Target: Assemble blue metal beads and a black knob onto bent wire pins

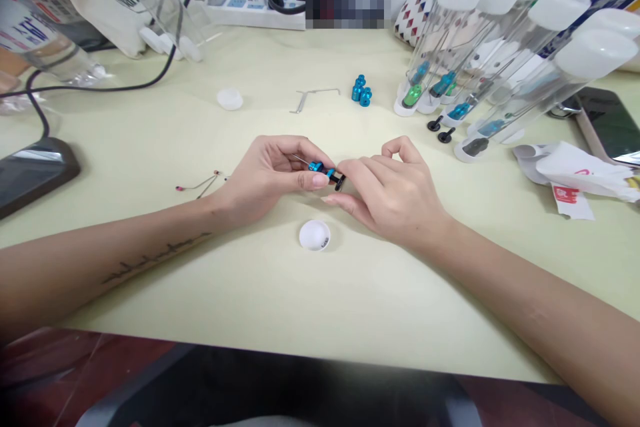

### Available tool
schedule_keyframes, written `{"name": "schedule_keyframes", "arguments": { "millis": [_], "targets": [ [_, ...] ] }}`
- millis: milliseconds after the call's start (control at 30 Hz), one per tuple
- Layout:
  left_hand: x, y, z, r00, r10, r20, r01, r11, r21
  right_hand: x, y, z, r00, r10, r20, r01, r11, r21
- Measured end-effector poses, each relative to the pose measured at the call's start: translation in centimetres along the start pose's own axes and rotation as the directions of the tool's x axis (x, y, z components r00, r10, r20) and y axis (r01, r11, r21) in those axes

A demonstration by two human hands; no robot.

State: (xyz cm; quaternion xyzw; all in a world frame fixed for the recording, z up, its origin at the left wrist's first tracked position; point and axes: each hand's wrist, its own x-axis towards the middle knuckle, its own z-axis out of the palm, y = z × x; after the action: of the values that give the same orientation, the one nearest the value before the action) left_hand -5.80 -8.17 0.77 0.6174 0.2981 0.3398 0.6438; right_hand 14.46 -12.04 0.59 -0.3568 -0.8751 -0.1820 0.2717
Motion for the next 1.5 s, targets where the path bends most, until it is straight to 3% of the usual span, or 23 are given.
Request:
{"name": "schedule_keyframes", "arguments": {
  "millis": [133, 333, 633, 1000, 1233, 1500],
  "targets": [
    [0.01, -0.06, -0.03, 1.000, -0.002, 0.012, 0.002, 1.000, -0.011, -0.07, -0.15, 0.02, 0.999, -0.016, -0.050, 0.016, 1.000, 0.005],
    [-0.06, 0.17, 0.05, 1.000, 0.003, 0.017, -0.003, 0.999, 0.033, 0.31, -0.19, -0.16, 0.999, 0.005, 0.044, -0.003, 0.999, -0.045],
    [-0.02, 0.02, 0.03, 1.000, 0.003, -0.001, -0.003, 1.000, -0.022, -0.22, -0.14, 0.13, 0.999, 0.046, -0.020, -0.045, 0.998, 0.054],
    [-0.01, 0.04, 0.00, 1.000, 0.003, 0.012, -0.003, 1.000, 0.010, 0.06, -0.04, -0.08, 1.000, 0.017, 0.019, -0.017, 1.000, -0.001],
    [0.00, -0.03, 0.02, 1.000, -0.001, 0.013, 0.001, 1.000, -0.016, -0.05, -0.30, 0.03, 0.999, 0.020, -0.041, -0.019, 1.000, 0.024],
    [-0.01, 0.05, -0.06, 1.000, 0.010, 0.020, -0.010, 1.000, 0.017, 0.07, -0.02, -0.06, 0.998, 0.024, 0.050, -0.022, 0.999, -0.040]
  ]
}}
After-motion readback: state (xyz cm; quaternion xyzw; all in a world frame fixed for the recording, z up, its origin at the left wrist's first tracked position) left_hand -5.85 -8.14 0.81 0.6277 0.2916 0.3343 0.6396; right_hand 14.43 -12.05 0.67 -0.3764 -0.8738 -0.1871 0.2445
